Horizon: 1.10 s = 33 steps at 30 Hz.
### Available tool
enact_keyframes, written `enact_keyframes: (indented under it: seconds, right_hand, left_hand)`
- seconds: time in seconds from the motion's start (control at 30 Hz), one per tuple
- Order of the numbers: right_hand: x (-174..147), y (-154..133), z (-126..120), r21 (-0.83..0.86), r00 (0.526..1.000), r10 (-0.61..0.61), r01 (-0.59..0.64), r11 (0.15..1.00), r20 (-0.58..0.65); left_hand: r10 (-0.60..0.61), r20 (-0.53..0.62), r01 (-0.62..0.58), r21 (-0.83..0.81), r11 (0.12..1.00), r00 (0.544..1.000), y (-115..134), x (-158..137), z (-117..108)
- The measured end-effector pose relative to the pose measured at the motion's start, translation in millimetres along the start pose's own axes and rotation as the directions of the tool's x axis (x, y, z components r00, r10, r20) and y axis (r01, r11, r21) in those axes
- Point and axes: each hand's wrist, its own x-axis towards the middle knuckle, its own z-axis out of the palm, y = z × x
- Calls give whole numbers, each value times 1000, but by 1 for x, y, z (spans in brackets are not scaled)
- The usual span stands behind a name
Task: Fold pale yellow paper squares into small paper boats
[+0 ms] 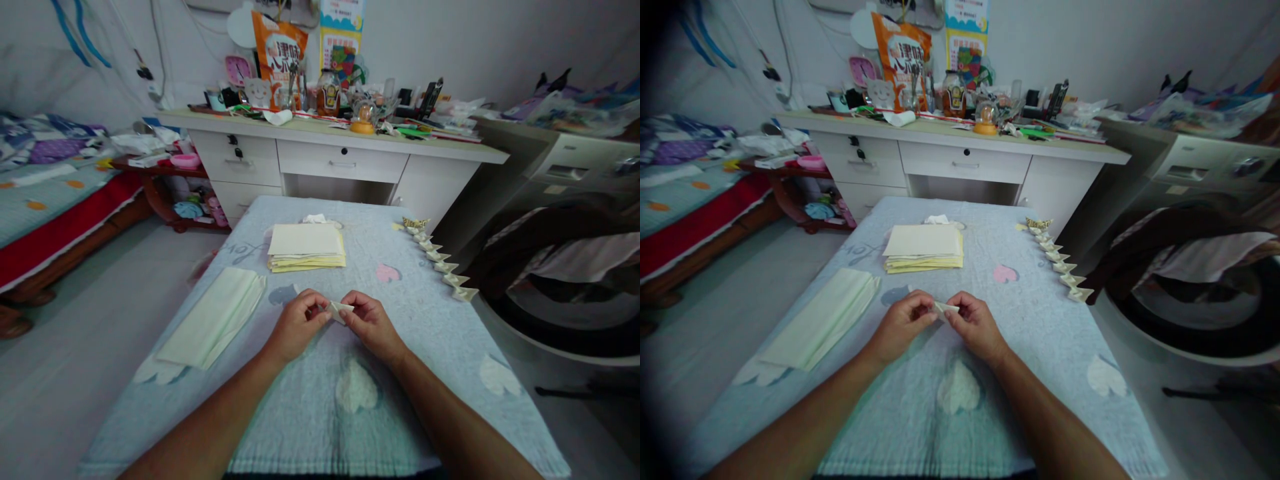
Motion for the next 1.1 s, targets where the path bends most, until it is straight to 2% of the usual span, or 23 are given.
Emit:
enact_keyframes:
  seconds: [0.1,0.27,0.37,0.47,0.6,0.73,0.87,1.1]
  right_hand:
    - [-1,-1,0,-151,995,-97,94,984,-11]
    - [-2,-6,4,-309,970,-244,234,922,6]
    - [-3,-8,5,-417,944,-328,309,855,28]
    - [-4,-7,5,-554,915,-400,363,749,58]
    - [-5,-4,4,-682,881,-461,401,612,104]
    - [-6,-3,3,-747,879,-467,374,550,97]
    - [-6,-5,3,-733,897,-427,368,572,117]
    - [-6,-7,0,-606,934,-356,302,736,32]
  left_hand:
    - [61,-30,-57,113,992,998,3,1,-1]
    - [62,-44,-58,80,995,997,3,0,-1]
    - [-4,-33,3,-7,1000,999,-1,-2,2]
    - [-67,-3,66,-153,986,998,-2,-2,6]
    - [-112,81,136,-412,901,990,1,-2,4]
    - [-144,127,189,-515,836,981,1,-2,0]
    - [-185,67,195,-450,872,980,-1,-1,3]
    - [-167,55,174,-442,880,984,0,2,5]
